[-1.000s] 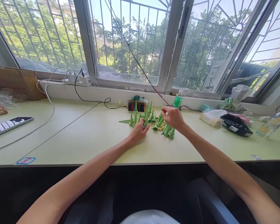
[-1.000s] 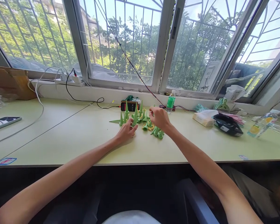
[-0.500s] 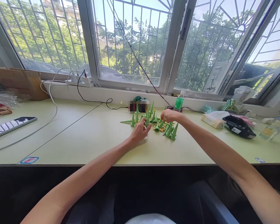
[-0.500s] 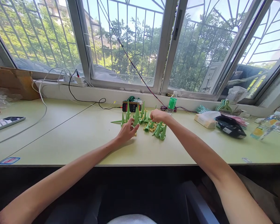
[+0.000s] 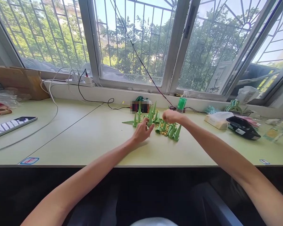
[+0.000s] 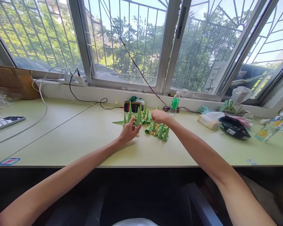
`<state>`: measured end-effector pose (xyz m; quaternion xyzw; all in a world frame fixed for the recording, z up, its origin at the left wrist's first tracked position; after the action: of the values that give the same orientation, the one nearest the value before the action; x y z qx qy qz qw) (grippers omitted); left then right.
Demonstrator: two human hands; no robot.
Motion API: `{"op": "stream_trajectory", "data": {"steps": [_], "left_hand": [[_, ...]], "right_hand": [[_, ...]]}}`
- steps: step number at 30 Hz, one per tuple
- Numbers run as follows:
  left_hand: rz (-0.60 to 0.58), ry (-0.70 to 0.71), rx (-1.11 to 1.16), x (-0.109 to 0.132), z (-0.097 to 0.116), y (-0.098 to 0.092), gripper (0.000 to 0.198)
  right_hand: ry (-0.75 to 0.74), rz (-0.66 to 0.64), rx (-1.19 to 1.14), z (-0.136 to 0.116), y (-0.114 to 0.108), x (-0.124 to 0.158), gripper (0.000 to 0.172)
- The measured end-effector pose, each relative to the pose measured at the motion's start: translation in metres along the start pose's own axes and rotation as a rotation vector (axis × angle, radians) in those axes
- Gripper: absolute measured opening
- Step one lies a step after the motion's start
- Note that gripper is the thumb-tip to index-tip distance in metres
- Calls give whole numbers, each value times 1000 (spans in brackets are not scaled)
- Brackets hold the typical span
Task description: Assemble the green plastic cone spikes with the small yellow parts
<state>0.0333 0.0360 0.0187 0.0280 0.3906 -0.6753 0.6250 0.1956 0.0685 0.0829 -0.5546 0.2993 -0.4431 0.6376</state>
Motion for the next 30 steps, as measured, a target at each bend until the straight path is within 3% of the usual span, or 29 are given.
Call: {"op": "stream_trajectory", "data": {"steps": [4, 8, 16, 22, 25, 27, 30], "left_hand": [[40, -25, -9, -1, 1, -3, 25], [66, -40, -9, -2, 1, -4, 25], [48, -14, -2, -1, 0, -2, 24], [57, -22, 16, -1, 2, -3, 24], [60, -25, 26, -1, 3, -4, 24], [61, -21, 29, -1, 4, -4, 24], [64, -22, 26, 0, 4, -4, 24]], "right_hand": [[99, 157, -9, 3, -18, 0, 20], [11, 206, -47, -13, -24, -14, 21], [-132, 213, -75, -37, -10, -39, 19], [-155, 299, -152, -32, -18, -33, 26], [-38, 363, -132, -19, -25, -30, 31], [54, 335, -90, -11, -23, -30, 26], [93, 149, -34, -9, -6, -33, 28]]}}
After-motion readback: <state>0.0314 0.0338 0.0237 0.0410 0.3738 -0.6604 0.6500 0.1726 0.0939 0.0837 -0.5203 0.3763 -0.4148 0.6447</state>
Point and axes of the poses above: each hand's wrist, its own x-axis away from the middle knuckle, its own y-axis out of the palm, z = x × y, the point moved 6 cm from there along -x, towards the middle knuckle, and after that the axes turned 9 degrees about -y, right-handed, at the moved point
